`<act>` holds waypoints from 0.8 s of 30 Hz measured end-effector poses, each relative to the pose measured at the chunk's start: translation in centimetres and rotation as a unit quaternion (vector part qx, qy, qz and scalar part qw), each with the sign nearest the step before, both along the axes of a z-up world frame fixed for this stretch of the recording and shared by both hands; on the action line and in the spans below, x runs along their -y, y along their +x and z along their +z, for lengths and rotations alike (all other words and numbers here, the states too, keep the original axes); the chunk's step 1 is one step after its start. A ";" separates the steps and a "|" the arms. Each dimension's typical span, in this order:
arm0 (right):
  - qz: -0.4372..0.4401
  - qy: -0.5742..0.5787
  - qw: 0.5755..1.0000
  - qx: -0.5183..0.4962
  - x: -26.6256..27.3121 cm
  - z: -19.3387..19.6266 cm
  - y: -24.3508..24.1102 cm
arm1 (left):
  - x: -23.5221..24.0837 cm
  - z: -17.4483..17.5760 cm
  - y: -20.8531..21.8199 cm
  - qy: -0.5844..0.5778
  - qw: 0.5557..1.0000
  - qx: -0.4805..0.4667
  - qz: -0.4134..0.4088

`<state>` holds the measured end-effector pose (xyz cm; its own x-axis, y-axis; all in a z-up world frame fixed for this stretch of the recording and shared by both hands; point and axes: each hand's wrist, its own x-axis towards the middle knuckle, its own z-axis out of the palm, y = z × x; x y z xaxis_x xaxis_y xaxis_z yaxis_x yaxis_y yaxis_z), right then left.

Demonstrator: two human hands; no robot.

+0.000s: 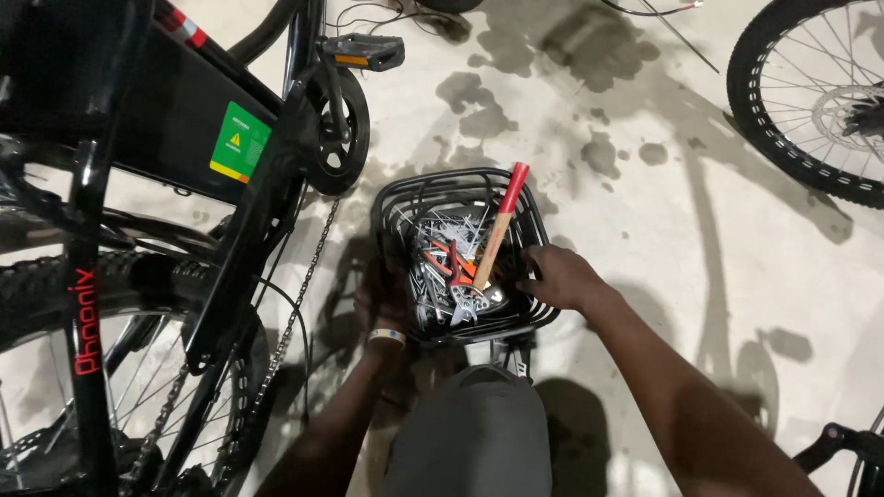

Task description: The person uses a wrench to tighten a bolt on the rear derailleur of a bicycle. They then retrieve zip ties from a basket and use pliers to secure the bicycle chain to the frame.

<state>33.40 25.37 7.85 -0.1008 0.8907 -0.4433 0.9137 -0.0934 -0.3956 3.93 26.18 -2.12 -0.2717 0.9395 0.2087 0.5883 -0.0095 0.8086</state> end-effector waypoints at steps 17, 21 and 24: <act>-0.204 0.315 0.911 -0.174 10.1 -9.3 3.5 | -6.5 1.9 -1.5 -0.314 0.936 -0.129 -0.091; -0.154 -0.066 0.979 -0.116 15.1 -5.5 -3.6 | -6.4 2.2 -2.6 -0.193 0.962 -0.183 -0.055; -0.099 -0.036 0.989 -0.100 16.5 -8.4 -5.3 | -5.0 3.5 -2.0 -0.103 0.971 -0.210 -0.057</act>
<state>28.08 8.82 -0.58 -0.0190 0.8683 -0.4958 0.7790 -0.2979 -0.5517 1.98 31.15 1.36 -0.0957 0.9919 0.0838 0.8708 0.0427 0.4897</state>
